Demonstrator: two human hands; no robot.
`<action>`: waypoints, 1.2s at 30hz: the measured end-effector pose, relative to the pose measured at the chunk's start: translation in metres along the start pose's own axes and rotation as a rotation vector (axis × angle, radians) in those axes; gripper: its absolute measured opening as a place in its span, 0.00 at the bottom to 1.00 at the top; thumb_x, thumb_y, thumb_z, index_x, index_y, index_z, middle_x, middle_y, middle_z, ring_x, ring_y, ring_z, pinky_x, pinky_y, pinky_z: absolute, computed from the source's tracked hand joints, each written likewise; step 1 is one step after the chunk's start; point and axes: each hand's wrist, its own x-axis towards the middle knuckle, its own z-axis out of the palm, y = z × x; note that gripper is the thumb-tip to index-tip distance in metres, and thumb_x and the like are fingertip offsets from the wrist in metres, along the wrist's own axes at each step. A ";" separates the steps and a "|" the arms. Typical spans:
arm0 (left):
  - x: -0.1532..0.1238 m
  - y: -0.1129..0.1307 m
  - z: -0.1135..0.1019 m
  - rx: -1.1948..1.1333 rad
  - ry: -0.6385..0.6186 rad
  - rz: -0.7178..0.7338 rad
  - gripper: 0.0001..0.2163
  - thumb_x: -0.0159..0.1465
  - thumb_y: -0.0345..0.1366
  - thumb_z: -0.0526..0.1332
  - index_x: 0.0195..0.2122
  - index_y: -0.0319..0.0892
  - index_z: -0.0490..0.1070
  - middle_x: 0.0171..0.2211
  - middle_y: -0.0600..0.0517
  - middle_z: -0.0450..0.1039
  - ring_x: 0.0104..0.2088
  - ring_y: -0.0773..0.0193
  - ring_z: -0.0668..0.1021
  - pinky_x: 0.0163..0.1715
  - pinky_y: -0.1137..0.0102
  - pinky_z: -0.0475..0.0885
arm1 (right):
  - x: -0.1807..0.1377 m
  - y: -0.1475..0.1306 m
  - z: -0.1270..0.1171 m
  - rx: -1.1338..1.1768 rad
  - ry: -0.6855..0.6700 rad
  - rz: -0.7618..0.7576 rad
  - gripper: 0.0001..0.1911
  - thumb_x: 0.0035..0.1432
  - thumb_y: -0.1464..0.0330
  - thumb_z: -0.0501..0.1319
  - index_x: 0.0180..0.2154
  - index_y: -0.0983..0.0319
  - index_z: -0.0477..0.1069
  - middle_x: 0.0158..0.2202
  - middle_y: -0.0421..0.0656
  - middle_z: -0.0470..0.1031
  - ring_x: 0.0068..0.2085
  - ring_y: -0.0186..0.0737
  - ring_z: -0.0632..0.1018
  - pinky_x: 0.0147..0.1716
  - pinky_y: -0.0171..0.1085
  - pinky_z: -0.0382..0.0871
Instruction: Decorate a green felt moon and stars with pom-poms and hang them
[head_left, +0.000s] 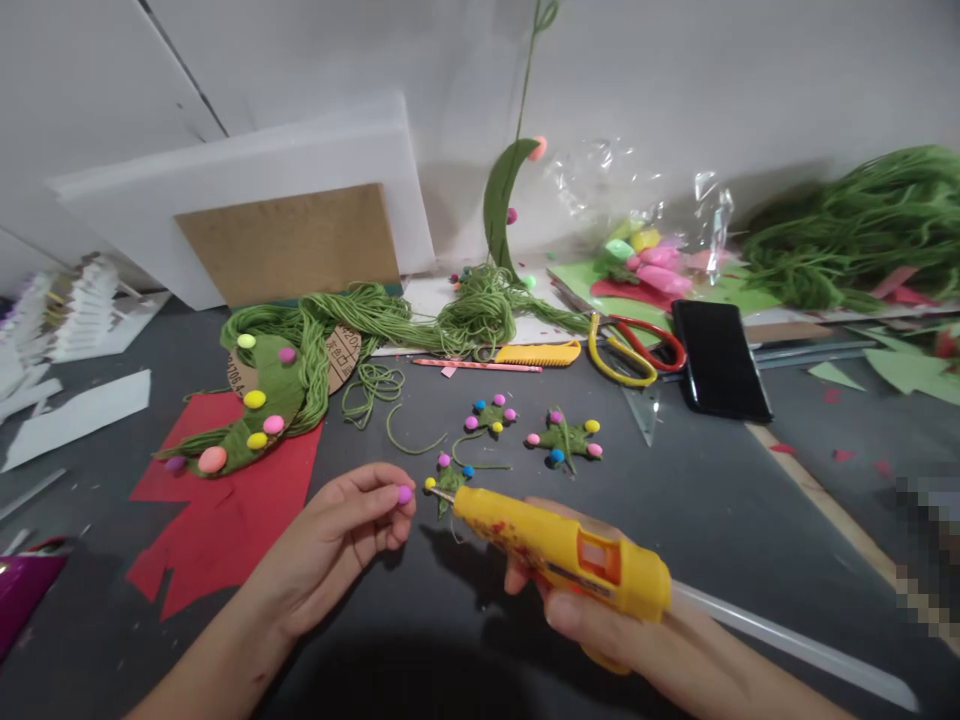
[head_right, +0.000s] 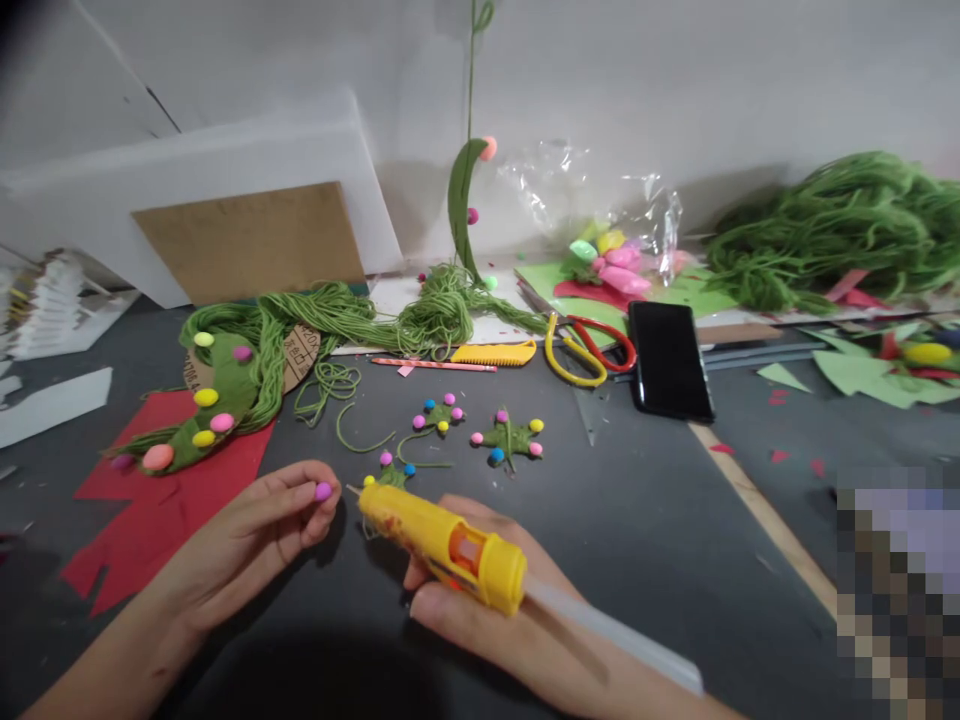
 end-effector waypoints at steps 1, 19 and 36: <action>-0.001 -0.001 0.001 -0.008 0.000 -0.009 0.05 0.51 0.30 0.68 0.30 0.40 0.76 0.25 0.53 0.73 0.23 0.73 0.73 0.25 0.80 0.70 | 0.001 0.000 0.001 -0.012 -0.006 -0.020 0.11 0.54 0.59 0.58 0.31 0.57 0.74 0.31 0.45 0.71 0.28 0.37 0.71 0.24 0.34 0.65; -0.005 -0.004 0.010 0.035 -0.046 -0.025 0.04 0.55 0.31 0.65 0.31 0.38 0.72 0.24 0.53 0.73 0.24 0.72 0.74 0.25 0.79 0.69 | 0.001 0.003 0.005 -0.265 0.022 -0.030 0.11 0.54 0.62 0.55 0.25 0.61 0.63 0.22 0.37 0.63 0.23 0.31 0.66 0.21 0.30 0.61; -0.005 -0.006 0.007 0.064 -0.081 -0.006 0.05 0.53 0.32 0.66 0.30 0.38 0.73 0.21 0.55 0.70 0.23 0.74 0.71 0.26 0.81 0.67 | -0.009 0.014 0.013 -0.300 0.319 0.074 0.15 0.46 0.57 0.63 0.35 0.58 0.76 0.34 0.45 0.78 0.31 0.42 0.78 0.31 0.36 0.75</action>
